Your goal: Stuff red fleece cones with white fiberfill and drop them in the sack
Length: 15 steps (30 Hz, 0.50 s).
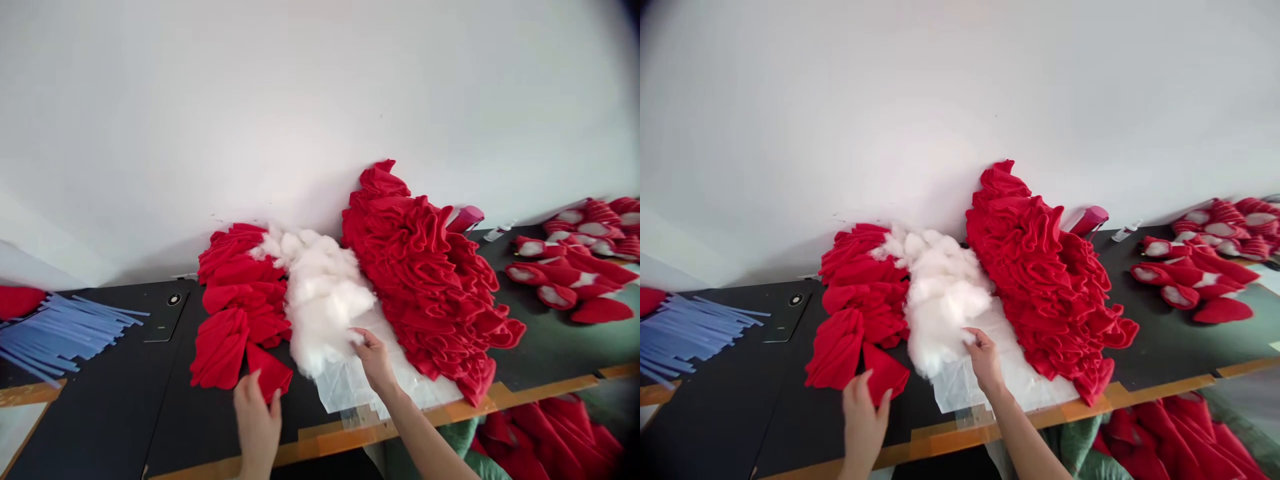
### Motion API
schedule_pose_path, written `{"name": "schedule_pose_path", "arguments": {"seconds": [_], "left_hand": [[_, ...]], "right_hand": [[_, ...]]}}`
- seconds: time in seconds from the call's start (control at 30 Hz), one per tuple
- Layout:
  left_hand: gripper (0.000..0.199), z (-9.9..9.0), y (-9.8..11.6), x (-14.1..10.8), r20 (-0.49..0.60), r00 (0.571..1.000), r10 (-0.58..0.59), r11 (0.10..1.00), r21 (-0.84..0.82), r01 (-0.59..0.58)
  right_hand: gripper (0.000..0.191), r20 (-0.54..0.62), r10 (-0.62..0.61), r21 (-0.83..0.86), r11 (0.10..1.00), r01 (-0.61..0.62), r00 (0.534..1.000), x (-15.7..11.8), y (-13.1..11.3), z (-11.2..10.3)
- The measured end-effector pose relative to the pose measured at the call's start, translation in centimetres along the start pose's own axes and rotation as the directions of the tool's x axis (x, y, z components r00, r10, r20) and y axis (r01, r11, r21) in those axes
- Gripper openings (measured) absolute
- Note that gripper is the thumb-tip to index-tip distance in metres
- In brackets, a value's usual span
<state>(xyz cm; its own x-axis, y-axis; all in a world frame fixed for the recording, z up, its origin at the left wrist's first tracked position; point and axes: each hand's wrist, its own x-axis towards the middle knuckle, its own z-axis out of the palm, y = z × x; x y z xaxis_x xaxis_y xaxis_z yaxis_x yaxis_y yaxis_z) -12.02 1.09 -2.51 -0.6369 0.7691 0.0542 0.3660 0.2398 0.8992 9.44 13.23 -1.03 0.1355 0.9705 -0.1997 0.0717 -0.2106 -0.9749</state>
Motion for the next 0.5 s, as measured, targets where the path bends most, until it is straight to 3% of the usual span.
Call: {"name": "schedule_pose_path", "arguments": {"seconds": [0.07, 0.13, 0.2, 0.27, 0.37, 0.5], "left_hand": [[0.049, 3.0, 2.7, -0.3, 0.190, 0.964, 0.184, 0.978, -0.137, -0.160], [0.065, 6.9, 4.9, -0.2, 0.358, 0.871, 0.337, 0.941, -0.171, -0.293], [0.067, 10.7, 6.1, 0.2, 0.399, 0.836, 0.377, 0.921, -0.064, -0.384], [0.056, 13.4, 6.3, 0.7, 0.399, 0.838, 0.372, 0.918, -0.026, -0.395], [0.037, 15.1, 5.7, 1.2, 0.394, 0.835, 0.383, 0.913, -0.027, -0.406], [0.030, 14.8, 5.7, 1.5, 0.375, 0.832, 0.408, 0.901, -0.016, -0.434]], "right_hand": [[0.035, 0.031, 0.015, 0.027, 1.000, -0.016, 0.999, -0.4, -0.2, 0.0], [0.039, 0.067, 0.020, 0.036, 0.999, -0.023, 0.998, -0.7, -0.6, -0.1], [0.042, 0.130, 0.003, 0.022, 1.000, -0.006, 0.991, -0.9, -1.0, -0.2], [0.041, 0.180, -0.029, -0.005, 1.000, 0.031, 0.983, -0.8, -1.2, -0.4], [0.038, 0.151, -0.023, -0.042, 0.999, 0.030, 0.988, -0.2, -1.4, -0.6], [0.043, 0.043, 0.018, -0.018, 1.000, -0.018, 0.999, 0.5, -3.5, -3.1]]}}
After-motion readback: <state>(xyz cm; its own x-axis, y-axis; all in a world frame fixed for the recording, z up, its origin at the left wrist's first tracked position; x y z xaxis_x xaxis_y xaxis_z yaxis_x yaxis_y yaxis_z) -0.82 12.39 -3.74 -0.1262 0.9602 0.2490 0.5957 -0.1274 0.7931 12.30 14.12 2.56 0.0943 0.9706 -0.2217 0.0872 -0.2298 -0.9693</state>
